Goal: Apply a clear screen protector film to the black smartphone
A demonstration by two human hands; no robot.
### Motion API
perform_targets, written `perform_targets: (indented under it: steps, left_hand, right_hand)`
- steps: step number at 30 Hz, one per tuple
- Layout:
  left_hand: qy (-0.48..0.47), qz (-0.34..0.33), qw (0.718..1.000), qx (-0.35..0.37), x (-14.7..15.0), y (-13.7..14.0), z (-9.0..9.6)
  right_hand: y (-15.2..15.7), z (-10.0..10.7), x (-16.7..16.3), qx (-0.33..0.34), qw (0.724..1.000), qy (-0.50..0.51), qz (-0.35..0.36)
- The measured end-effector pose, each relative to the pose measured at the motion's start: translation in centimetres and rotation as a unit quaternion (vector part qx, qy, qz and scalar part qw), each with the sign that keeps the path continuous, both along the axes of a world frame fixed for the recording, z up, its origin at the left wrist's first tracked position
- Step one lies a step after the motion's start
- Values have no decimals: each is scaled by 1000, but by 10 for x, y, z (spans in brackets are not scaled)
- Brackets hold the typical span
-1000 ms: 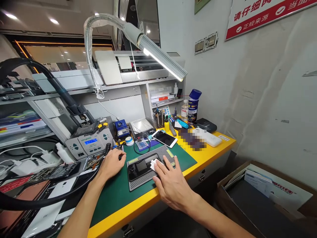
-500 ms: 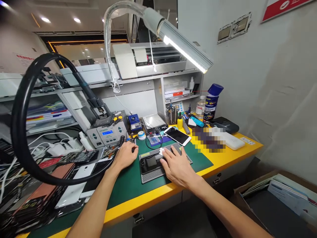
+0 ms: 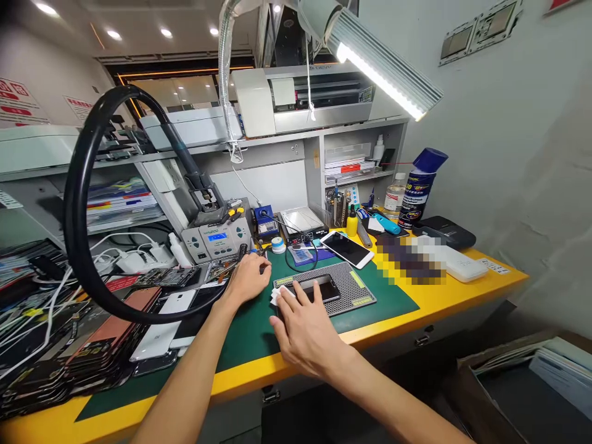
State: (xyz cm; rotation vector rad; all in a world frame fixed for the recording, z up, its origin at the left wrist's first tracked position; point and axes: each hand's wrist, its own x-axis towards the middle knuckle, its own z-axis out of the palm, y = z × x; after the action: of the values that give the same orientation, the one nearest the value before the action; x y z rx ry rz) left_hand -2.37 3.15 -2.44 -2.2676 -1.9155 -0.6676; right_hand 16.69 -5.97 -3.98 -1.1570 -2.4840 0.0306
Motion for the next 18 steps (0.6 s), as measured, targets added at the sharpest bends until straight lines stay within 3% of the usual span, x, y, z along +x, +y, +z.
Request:
perform_targets:
  steps: [8,18]
  left_hand:
    - [-4,-15,1000,13,-5,4,-6]
    - [1,-21,1000,12,-7,6,-11]
  right_hand:
    - [-7,-2,10,-14,1000,12,-1]
    - [13,-6,64,44,992,-11,-120]
